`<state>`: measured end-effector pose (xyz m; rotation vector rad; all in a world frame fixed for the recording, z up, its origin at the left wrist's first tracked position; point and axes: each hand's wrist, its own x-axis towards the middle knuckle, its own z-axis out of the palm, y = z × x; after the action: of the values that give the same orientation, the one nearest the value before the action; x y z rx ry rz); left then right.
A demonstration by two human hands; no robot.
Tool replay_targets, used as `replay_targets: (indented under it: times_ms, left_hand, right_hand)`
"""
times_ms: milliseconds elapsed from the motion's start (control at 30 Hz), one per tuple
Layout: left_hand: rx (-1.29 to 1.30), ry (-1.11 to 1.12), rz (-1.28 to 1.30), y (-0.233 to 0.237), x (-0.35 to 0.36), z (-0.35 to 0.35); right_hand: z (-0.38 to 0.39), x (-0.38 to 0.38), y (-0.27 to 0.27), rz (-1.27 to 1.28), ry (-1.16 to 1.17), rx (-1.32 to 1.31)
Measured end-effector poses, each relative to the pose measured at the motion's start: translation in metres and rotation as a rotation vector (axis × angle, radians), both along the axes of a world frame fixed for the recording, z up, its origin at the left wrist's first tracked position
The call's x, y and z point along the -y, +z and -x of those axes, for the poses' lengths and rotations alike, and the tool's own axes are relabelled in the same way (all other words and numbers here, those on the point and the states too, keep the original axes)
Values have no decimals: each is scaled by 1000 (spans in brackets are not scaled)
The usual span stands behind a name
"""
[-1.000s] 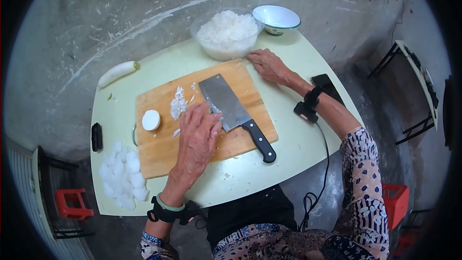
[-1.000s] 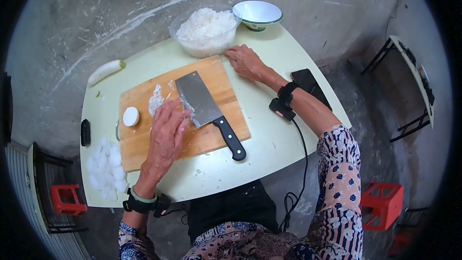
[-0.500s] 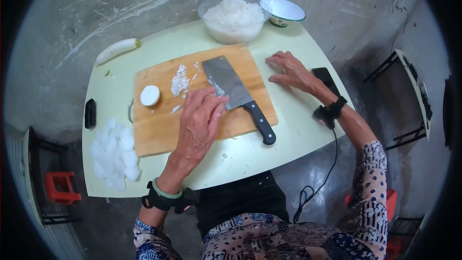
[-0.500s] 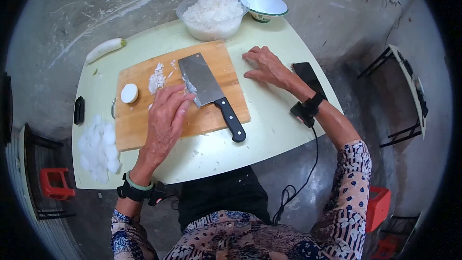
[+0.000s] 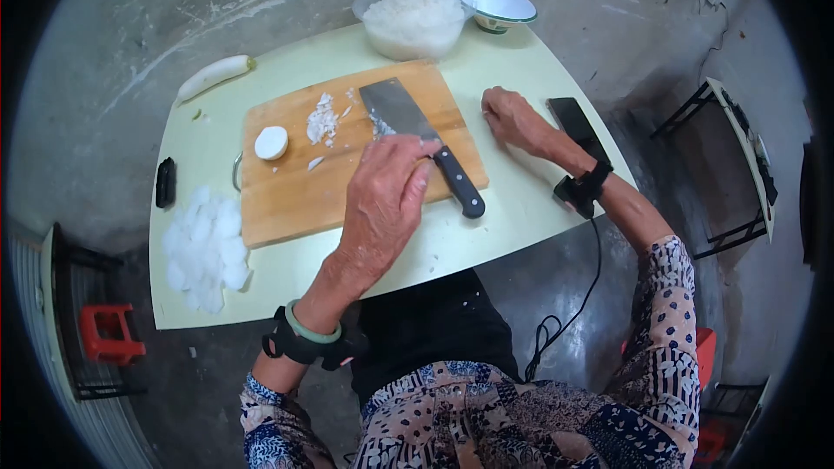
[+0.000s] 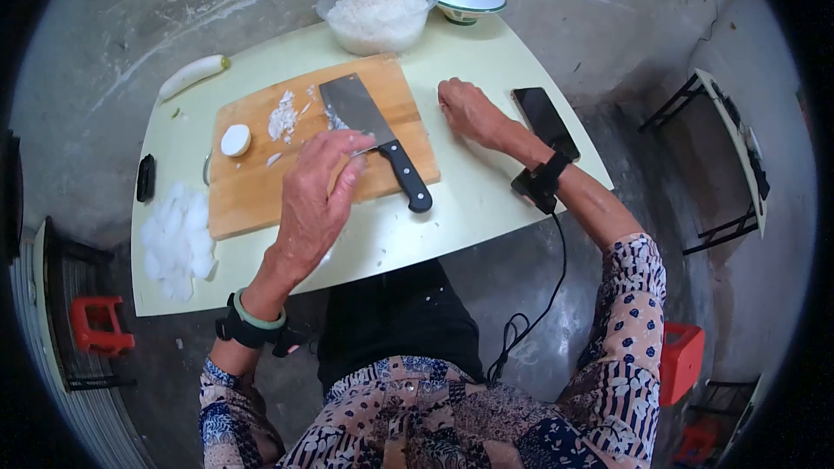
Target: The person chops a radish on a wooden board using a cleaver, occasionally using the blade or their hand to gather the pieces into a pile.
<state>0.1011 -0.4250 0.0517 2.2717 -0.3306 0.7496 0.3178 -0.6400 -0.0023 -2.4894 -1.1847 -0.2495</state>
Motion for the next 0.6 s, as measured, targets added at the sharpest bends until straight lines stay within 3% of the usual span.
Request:
replay_targets:
  times_ms: [67, 133, 200, 300, 433, 500, 533, 600]
  left_hand:
    - [36, 39, -16, -7, -11, -3]
    - [-192, 152, 277, -11, -19, -6]
    - [-117, 177, 221, -30, -31, -25]
    - [-69, 250, 238, -43, -37, -42]
    - [-148, 207, 205, -52, -49, -52]
    - [-186, 175, 168, -57, -55, -41]
    - [-183, 194, 66, -54, -62, -35]
    - [-182, 174, -19, -61, -62, -34]
  right_hand:
    - [19, -13, 34, -163, 33, -216]
    - [41, -37, 59, -218, 80, -268]
    - [50, -61, 74, -221, 276, -417]
    - [55, -89, 73, -191, 353, -550]
    - [51, -92, 77, -222, 284, -648]
    - [45, -71, 69, -342, 348, -465]
    - [58, -59, 84, -254, 180, -483]
    - [56, -28, 81, -346, 78, -813]
